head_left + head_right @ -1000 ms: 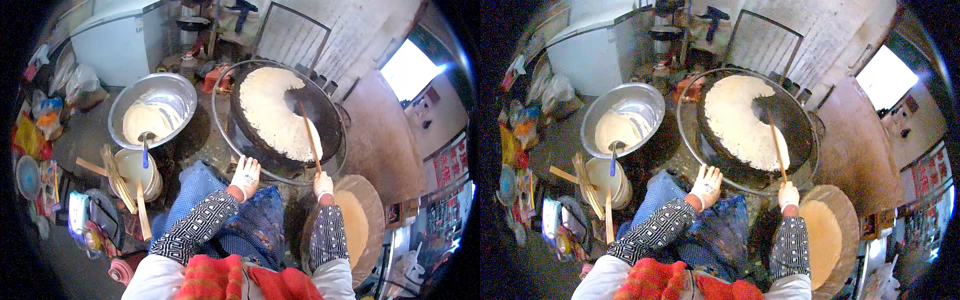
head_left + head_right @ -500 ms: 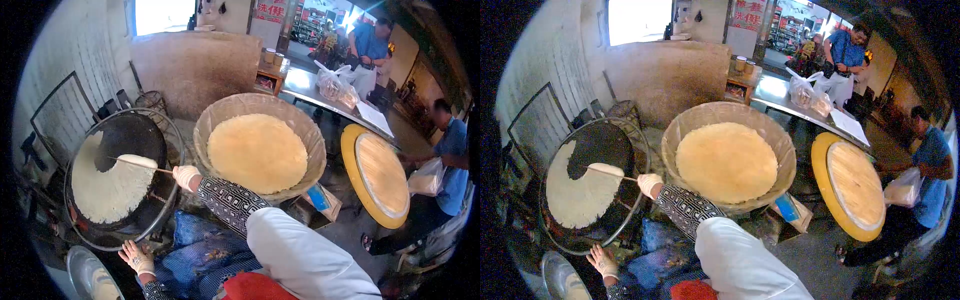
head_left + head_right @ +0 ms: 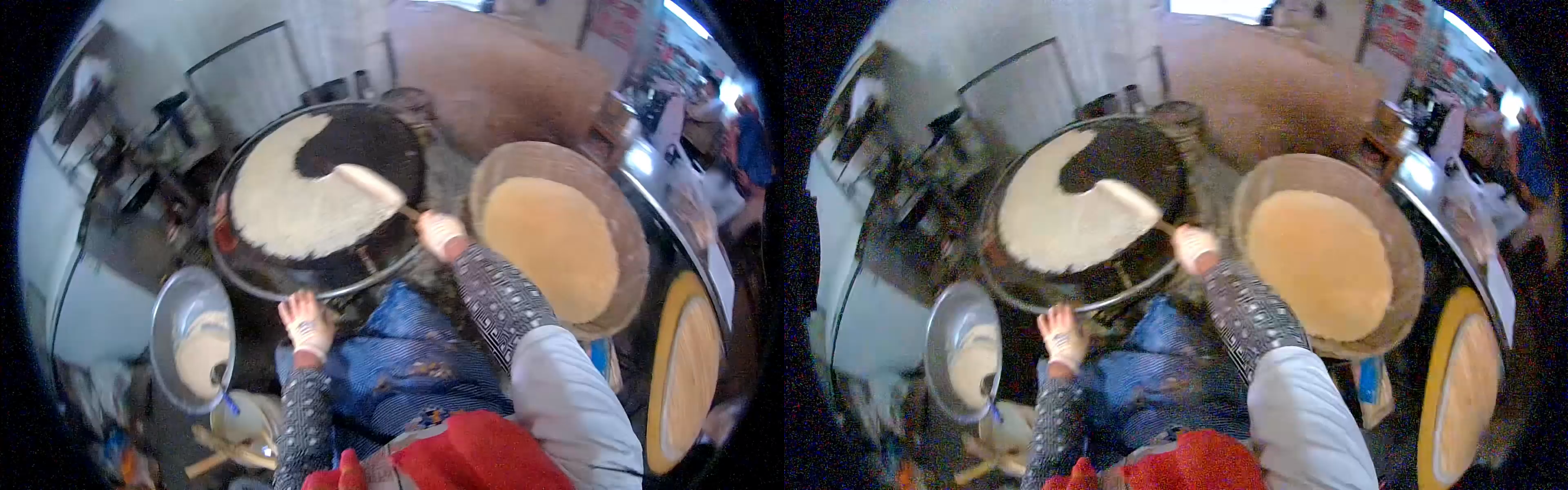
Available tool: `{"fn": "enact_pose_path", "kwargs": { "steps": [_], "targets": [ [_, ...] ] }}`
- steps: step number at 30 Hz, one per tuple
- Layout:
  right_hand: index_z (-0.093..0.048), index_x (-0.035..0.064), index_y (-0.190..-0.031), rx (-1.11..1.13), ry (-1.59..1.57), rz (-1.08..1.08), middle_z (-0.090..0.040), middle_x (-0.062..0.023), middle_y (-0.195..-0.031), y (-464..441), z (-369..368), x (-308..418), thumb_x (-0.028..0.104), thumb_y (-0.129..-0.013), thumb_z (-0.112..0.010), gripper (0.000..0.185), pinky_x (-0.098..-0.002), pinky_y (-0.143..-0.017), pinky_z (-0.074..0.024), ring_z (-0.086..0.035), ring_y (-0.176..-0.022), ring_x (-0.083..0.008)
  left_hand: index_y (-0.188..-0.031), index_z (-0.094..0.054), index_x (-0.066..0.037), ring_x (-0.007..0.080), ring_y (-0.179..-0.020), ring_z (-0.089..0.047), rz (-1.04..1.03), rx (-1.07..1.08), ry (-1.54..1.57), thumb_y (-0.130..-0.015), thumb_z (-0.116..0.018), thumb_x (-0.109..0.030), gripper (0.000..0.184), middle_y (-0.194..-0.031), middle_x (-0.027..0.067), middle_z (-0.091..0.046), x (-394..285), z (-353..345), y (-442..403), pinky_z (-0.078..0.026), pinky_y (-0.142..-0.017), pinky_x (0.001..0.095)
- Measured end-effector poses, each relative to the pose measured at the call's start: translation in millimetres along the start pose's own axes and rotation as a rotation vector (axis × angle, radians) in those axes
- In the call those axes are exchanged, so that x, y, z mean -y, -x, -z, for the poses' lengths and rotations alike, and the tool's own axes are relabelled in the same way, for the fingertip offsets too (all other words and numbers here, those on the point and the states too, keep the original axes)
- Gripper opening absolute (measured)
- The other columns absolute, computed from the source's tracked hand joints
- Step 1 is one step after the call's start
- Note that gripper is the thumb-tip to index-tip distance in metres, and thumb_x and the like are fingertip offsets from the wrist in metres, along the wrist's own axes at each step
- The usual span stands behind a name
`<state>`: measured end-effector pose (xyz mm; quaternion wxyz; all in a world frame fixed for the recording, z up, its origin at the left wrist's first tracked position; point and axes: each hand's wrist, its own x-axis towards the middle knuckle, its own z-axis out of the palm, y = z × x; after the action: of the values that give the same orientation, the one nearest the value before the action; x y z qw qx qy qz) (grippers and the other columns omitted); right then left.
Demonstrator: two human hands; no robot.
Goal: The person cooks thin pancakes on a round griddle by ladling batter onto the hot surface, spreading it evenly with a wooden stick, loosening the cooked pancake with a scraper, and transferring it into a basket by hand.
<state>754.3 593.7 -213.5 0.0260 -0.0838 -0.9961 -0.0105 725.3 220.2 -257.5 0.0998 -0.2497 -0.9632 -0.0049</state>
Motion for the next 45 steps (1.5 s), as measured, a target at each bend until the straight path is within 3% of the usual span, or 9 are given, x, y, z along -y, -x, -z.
{"fn": "enact_pose_path", "kwargs": {
  "steps": [5, 8, 15, 23, 31, 32, 36, 40, 45],
  "targets": [
    [-0.057, 0.0018, -0.099, -0.065, -0.267, -0.079, -0.067, -0.0245, -0.08, 8, 18, 15, 0.023, -0.095, -0.046, 0.024, -0.0524, -0.071, -0.0524, -0.068, -0.081, -0.0399, -0.135, -0.046, 0.001, 0.0375, -0.136, -0.038, -0.002, -0.033, 0.029, -0.084, -0.059, -0.026, 0.059, -0.141, 0.0196, -0.046, 3, -12, 7, -0.013, -0.116, 0.0597],
    [-0.055, 0.0023, -0.095, -0.002, -0.109, 0.122, -0.067, -0.0235, -0.078, 29, -2, 18, 0.023, -0.095, -0.046, 0.023, -0.053, -0.066, -0.053, -0.068, -0.073, -0.0403, -0.131, -0.05, 0.001, 0.0371, -0.133, -0.04, 0.03, -0.113, 0.051, -0.085, -0.058, -0.024, 0.052, -0.137, 0.0199, -0.049, 2, -13, 3, -0.015, -0.115, 0.0593],
    [-0.058, 0.0033, -0.103, 0.028, -0.082, -0.185, -0.068, -0.0269, -0.095, -1, 5, -7, 0.033, -0.1, -0.041, 0.034, -0.0522, -0.08, -0.051, -0.066, -0.09, -0.0421, -0.13, -0.052, -0.002, 0.0331, -0.137, -0.039, 0.095, -0.003, -0.092, -0.087, -0.055, -0.029, 0.051, -0.141, 0.0155, -0.05, 6, -5, -1, -0.013, -0.116, 0.0584],
    [-0.061, 0.0043, -0.097, -0.076, -0.205, -0.16, -0.068, -0.026, -0.087, -9, -34, -17, 0.031, -0.1, -0.042, 0.033, -0.0508, -0.074, -0.0522, -0.066, -0.081, -0.0417, -0.139, -0.046, -0.002, 0.0293, -0.143, -0.033, 0.167, 0.163, -0.175, -0.095, -0.044, -0.03, 0.052, -0.149, 0.014, -0.043, 12, -6, -2, -0.005, -0.118, 0.0574],
    [-0.055, 0.0053, -0.095, -0.127, -0.109, -0.181, -0.067, -0.026, -0.082, 22, -66, -61, 0.03, -0.098, -0.047, 0.026, -0.0552, -0.064, -0.052, -0.065, -0.074, -0.0444, -0.137, -0.046, -0.004, 0.0288, -0.143, -0.032, 0.239, 0.11, -0.191, -0.081, -0.065, -0.031, 0.065, -0.151, 0.0123, -0.04, 25, -24, -4, -0.01, -0.117, 0.0579],
    [-0.054, 0.0054, -0.095, -0.18, -0.083, -0.131, -0.066, -0.0258, -0.081, 28, -72, -58, 0.031, -0.097, -0.048, 0.026, -0.0553, -0.066, -0.052, -0.065, -0.073, -0.0441, -0.135, -0.048, -0.003, 0.0286, -0.139, -0.035, 0.228, -0.123, -0.304, -0.08, -0.066, -0.033, 0.066, -0.146, 0.013, -0.045, 30, -63, -5, -0.013, -0.116, 0.0573],
    [-0.055, 0.0051, -0.098, -0.087, -0.129, -0.177, -0.067, -0.0266, -0.084, 36, -110, -63, 0.034, -0.098, -0.046, 0.031, -0.0542, -0.072, -0.0524, -0.066, -0.079, -0.0438, -0.091, -0.064, -0.008, 0.0271, -0.109, -0.053, 0.016, -0.14, -0.043, -0.075, -0.059, -0.018, 0.02, -0.099, 0.0105, -0.059, -57, -13, 14, -0.034, -0.102, 0.0469],
    [-0.059, 0.0063, -0.098, -0.125, -0.11, -0.277, -0.065, -0.0265, -0.078, 34, -100, -51, 0.034, -0.096, -0.052, 0.029, -0.055, -0.07, -0.0484, -0.064, -0.081, -0.0453, -0.129, -0.056, 0.001, 0.0309, -0.135, -0.042, -0.142, -0.013, -0.016, -0.089, -0.048, -0.023, 0.047, -0.137, 0.0157, -0.054, -126, -38, 47, -0.013, -0.119, 0.0545],
    [-0.054, 0.0052, -0.098, -0.163, -0.011, -0.005, -0.066, -0.0243, -0.077, 64, -131, -36, 0.027, -0.093, -0.054, 0.022, -0.0543, -0.066, -0.0502, -0.064, -0.074, -0.0443, -0.135, -0.051, 0.001, 0.0299, -0.138, -0.039, -0.115, 0.028, -0.127, -0.095, -0.037, -0.018, 0.046, -0.143, 0.0145, -0.049, -118, -48, 50, -0.013, -0.12, 0.0526]
  ]
}}
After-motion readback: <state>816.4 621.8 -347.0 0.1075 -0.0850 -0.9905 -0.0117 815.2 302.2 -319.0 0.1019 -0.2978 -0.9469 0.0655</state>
